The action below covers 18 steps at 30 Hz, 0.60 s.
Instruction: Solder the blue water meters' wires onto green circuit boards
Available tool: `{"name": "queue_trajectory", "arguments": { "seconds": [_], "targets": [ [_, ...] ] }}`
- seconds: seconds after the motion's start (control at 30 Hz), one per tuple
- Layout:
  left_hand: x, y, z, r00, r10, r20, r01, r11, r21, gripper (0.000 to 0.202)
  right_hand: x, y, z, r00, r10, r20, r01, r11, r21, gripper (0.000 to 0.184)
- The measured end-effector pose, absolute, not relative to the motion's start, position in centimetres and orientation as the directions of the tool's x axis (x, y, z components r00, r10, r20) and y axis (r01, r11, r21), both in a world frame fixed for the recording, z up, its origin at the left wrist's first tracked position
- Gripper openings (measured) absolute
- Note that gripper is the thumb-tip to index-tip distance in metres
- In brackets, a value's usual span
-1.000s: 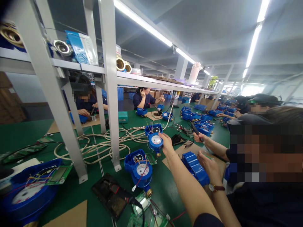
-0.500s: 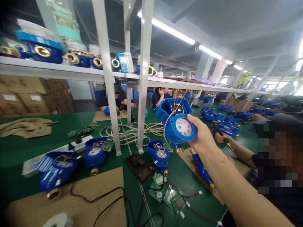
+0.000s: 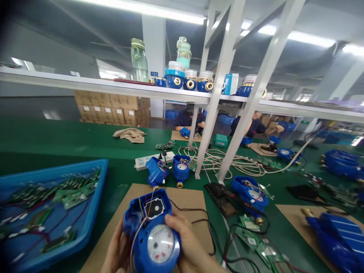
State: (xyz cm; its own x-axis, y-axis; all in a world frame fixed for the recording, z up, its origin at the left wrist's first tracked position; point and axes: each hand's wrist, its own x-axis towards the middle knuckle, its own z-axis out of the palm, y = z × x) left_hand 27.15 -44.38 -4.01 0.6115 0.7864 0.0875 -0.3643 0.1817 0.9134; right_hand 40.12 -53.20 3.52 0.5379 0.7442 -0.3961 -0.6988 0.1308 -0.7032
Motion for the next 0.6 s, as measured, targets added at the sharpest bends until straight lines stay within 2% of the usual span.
{"name": "queue_trajectory", "arguments": {
  "seconds": [0.1,0.33,0.5,0.53,0.6],
  "targets": [
    [26.5,-42.6,-4.0,0.539,0.842,0.027,-0.386,0.218,0.896,0.105,38.4,-48.8,0.8,0.566,0.724,-0.394,-0.689,0.153,-0.708,0.057],
    [26.6,-38.9,-4.9,0.485,0.854,-0.19,-0.323,0.377,0.868,0.114,36.6,-43.9,-2.5,0.548,0.742,-0.387,-0.672,0.114,-0.732,0.053],
    [26.5,-38.1,-6.6,0.483,0.858,-0.176,-0.351,0.373,0.859,0.108,38.6,-46.3,-2.0,0.488,0.796,-0.358,-0.637,0.043,-0.77,0.064],
    [26.5,-38.1,-6.8,0.485,0.858,-0.168,-0.355,0.369,0.859,0.107,39.7,-47.0,-1.5,0.476,0.804,-0.356,-0.596,-0.003,-0.803,0.064],
    [26.5,-38.0,-7.2,0.491,0.856,-0.161,-0.361,0.368,0.857,0.107,42.4,-48.0,-0.3,0.567,0.759,-0.318,-0.48,-0.01,-0.877,0.062]
  ]
}}
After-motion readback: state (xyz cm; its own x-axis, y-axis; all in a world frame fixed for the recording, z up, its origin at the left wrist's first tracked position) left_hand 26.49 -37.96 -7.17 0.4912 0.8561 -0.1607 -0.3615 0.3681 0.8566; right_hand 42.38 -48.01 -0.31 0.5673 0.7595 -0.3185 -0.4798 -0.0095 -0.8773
